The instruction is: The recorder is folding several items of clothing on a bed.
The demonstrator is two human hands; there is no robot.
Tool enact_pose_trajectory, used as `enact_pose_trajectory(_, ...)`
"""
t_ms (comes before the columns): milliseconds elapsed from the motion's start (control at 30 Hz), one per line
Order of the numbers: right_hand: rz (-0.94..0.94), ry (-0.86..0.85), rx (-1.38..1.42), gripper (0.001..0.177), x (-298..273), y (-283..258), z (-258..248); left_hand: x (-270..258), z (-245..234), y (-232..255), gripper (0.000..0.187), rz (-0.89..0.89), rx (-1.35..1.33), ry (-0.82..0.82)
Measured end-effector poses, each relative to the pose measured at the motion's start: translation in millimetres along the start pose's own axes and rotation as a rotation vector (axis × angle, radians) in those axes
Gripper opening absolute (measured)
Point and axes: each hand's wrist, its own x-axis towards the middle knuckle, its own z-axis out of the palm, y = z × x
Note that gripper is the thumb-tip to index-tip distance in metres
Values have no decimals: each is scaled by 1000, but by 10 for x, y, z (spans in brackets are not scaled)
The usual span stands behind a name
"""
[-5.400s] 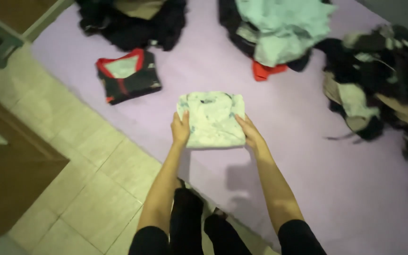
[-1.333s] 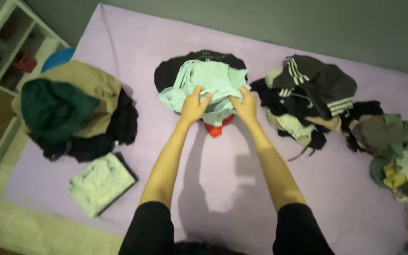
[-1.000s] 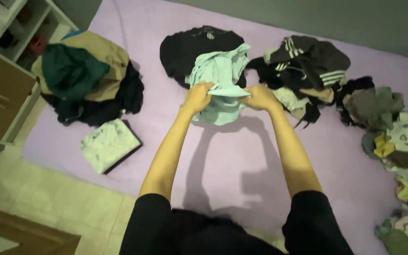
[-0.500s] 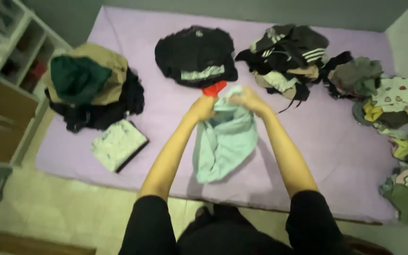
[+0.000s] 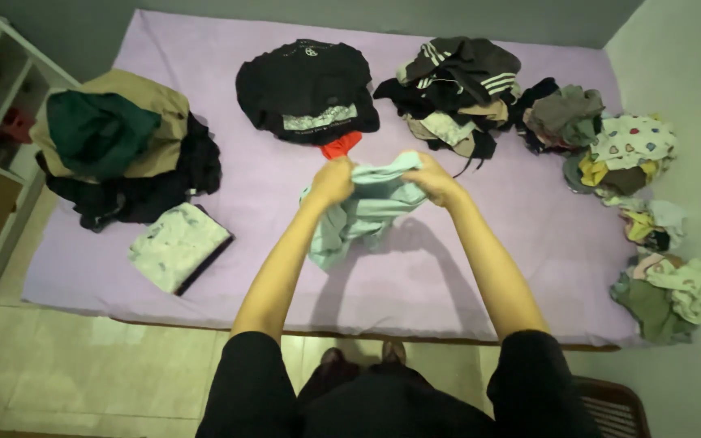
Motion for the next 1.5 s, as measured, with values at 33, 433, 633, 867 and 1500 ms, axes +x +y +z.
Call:
enact_pose_trajectory(33,3,-1,-5,39,-96,-138,10,32,31,-12,33,-1,-6,2)
enact_pose_trajectory(433,151,-40,188,34,-79,-308,-460,7,-630,902,72,273,-467,-42)
enact_pose_trajectory(633,-36,-139,-981,56,-196,-319,-385,382,292,691,32,307,-265,119)
enact_pose_trajectory(867,-14,-154,-134,59,-424,-390,-440,118,-411,1345,42,107,-339,-6)
enact_pose_trajectory(1500,71,128,-1026,45,-363,-72,-624,-9,-353,1005,35,191,-800,-99)
